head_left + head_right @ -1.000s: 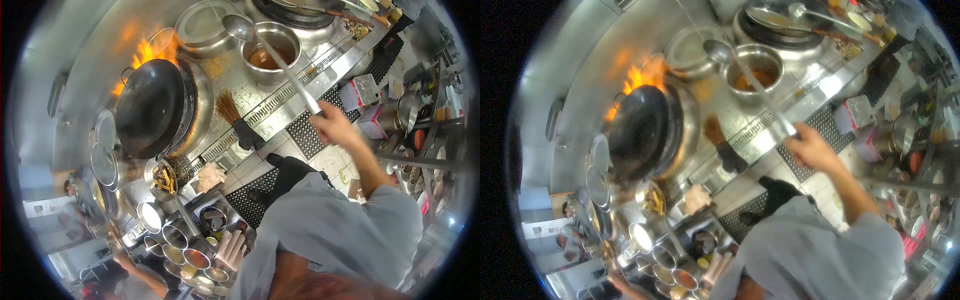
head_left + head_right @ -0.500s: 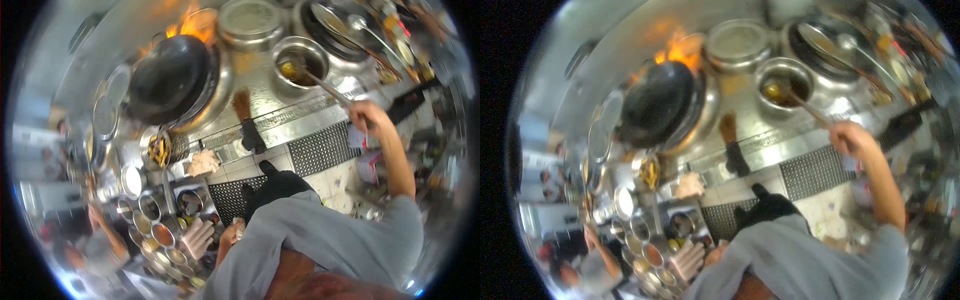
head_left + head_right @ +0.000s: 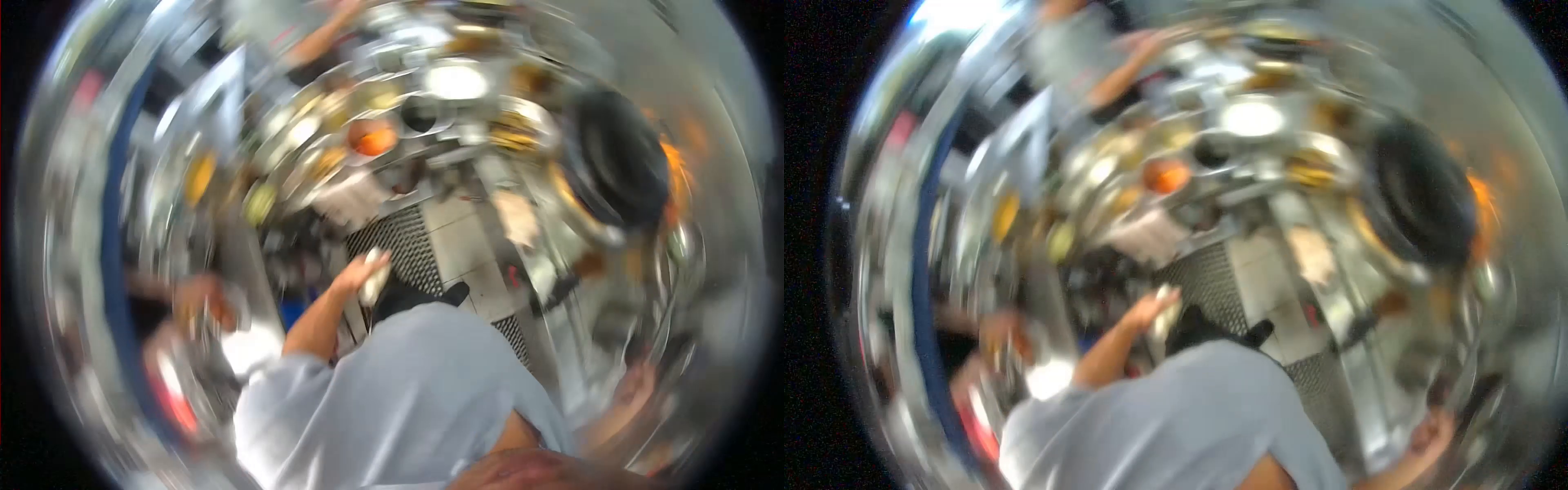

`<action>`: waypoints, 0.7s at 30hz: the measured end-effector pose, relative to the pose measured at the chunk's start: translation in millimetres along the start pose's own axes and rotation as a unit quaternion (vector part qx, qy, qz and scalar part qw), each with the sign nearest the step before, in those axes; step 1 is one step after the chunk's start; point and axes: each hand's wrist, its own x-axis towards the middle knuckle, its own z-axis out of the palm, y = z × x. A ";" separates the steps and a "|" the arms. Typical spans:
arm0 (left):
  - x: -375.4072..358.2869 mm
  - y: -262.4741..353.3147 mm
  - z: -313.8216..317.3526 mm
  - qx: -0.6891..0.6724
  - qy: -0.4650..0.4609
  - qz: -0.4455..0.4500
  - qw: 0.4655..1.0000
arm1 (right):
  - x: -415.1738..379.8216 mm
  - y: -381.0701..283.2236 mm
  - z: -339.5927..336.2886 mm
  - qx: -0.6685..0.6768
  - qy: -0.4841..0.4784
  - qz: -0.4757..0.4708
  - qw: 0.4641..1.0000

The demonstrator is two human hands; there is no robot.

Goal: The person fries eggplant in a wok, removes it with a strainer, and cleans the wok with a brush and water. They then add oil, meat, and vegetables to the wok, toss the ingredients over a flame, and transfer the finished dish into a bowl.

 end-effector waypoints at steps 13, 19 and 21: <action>-186.7 -133.2 -77.0 -0.612 0.515 0.093 0.593 | 255.6 100.2 258.2 -0.484 -0.115 0.003 0.867; -206.6 -222.9 -152.8 -0.514 0.651 -0.015 0.558 | 297.5 136.1 250.9 -0.333 -0.127 -0.039 0.934; -212.9 -234.4 -185.2 -0.150 0.679 -0.224 0.683 | 309.5 142.4 241.1 -0.447 -0.150 -0.153 0.869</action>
